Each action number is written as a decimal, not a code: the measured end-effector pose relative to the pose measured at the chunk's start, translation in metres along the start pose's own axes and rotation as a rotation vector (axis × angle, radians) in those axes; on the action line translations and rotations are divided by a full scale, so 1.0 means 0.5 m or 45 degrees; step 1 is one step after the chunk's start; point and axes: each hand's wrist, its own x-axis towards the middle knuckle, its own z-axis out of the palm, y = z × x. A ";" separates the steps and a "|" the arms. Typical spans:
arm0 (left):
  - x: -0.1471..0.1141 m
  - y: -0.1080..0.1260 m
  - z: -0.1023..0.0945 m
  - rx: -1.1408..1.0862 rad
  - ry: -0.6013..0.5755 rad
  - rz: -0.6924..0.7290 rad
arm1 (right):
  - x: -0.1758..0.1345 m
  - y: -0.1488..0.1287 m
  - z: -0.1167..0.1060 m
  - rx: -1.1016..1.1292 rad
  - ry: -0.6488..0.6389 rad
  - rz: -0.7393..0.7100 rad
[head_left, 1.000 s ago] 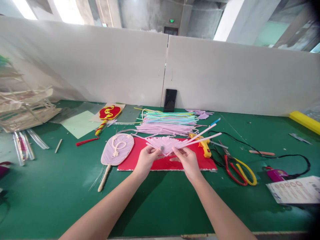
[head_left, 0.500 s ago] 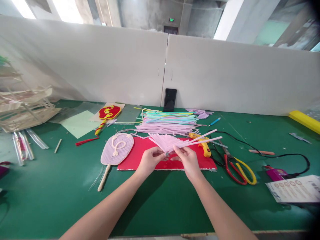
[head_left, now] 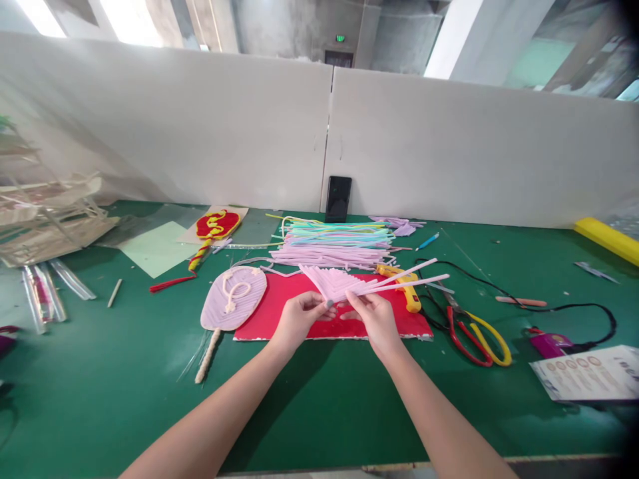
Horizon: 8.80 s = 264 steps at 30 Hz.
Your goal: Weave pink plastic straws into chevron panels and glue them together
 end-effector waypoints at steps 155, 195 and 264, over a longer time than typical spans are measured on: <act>-0.025 0.035 -0.005 1.491 -0.006 0.712 | 0.004 0.006 -0.011 -0.338 -0.307 -0.168; -0.025 0.042 -0.010 1.539 -0.079 0.874 | 0.016 0.003 -0.025 -0.251 -0.104 -0.170; -0.013 0.013 0.003 0.517 -0.117 0.201 | 0.010 0.011 -0.006 0.124 -0.092 0.004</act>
